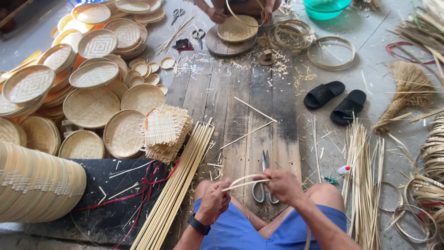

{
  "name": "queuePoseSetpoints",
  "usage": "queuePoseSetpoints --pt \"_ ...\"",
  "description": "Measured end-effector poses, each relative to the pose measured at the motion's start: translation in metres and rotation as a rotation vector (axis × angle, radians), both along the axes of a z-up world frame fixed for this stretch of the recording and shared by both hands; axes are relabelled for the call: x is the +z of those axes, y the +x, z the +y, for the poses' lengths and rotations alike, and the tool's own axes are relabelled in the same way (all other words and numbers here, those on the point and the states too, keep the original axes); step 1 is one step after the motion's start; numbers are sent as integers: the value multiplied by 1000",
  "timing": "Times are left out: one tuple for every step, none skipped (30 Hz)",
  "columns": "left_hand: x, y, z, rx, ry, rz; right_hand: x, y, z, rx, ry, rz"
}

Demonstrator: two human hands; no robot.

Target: The person constructs a circular bamboo frame by bending a bamboo strip into a hoop, securing the overlapping ends with a small bamboo connector, and trimming excess material with shears while sitting on the floor surrounded by completed trays.

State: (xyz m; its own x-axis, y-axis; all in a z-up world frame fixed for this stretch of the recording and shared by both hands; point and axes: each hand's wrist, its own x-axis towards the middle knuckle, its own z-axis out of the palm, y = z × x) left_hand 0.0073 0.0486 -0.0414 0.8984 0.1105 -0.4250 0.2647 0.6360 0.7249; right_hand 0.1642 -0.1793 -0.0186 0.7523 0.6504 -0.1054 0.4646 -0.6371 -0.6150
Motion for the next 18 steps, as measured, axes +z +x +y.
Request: queuePoseSetpoints --pt "1 -3 4 5 -29 11 -3 10 -3 -36 -71 58" --pt "4 -8 10 49 32 -3 -5 15 -4 -72 -143 116" --pt "8 -12 18 88 92 -19 -7 12 -3 -111 -68 155" --pt "11 -14 23 127 151 -34 -9 7 -1 -150 6 194" --pt "12 -15 23 134 147 -39 -10 2 0 -186 78 232" --pt "11 -16 23 141 143 -44 -10 3 0 -170 67 201" --pt "9 -20 23 149 137 -40 -8 5 0 -152 52 179" --pt "7 -25 25 162 114 1 -6 4 -1 -135 38 156" --pt "4 -28 32 176 94 32 -6 4 -2 -70 70 83" --pt "-1 -32 38 190 74 64 -5 5 -4 -5 102 10" --pt "-8 -35 44 187 126 108 -6 6 -6 56 135 -67" --pt "-16 -41 48 183 178 153 -10 9 -6 86 90 20" --pt "-26 -45 54 177 229 199 -15 11 -4 114 42 107" --pt "-39 -48 61 212 352 286 -21 15 -2 142 -5 195" --pt "-54 -52 70 248 475 375 -29 21 2 12 14 314" --pt "-71 -57 79 284 599 464 -37 32 8 -118 31 431" --pt "-88 -65 91 295 830 521 -43 42 14 -246 50 548" --pt "-106 -77 103 304 1062 575 -46 54 16 -350 241 624"
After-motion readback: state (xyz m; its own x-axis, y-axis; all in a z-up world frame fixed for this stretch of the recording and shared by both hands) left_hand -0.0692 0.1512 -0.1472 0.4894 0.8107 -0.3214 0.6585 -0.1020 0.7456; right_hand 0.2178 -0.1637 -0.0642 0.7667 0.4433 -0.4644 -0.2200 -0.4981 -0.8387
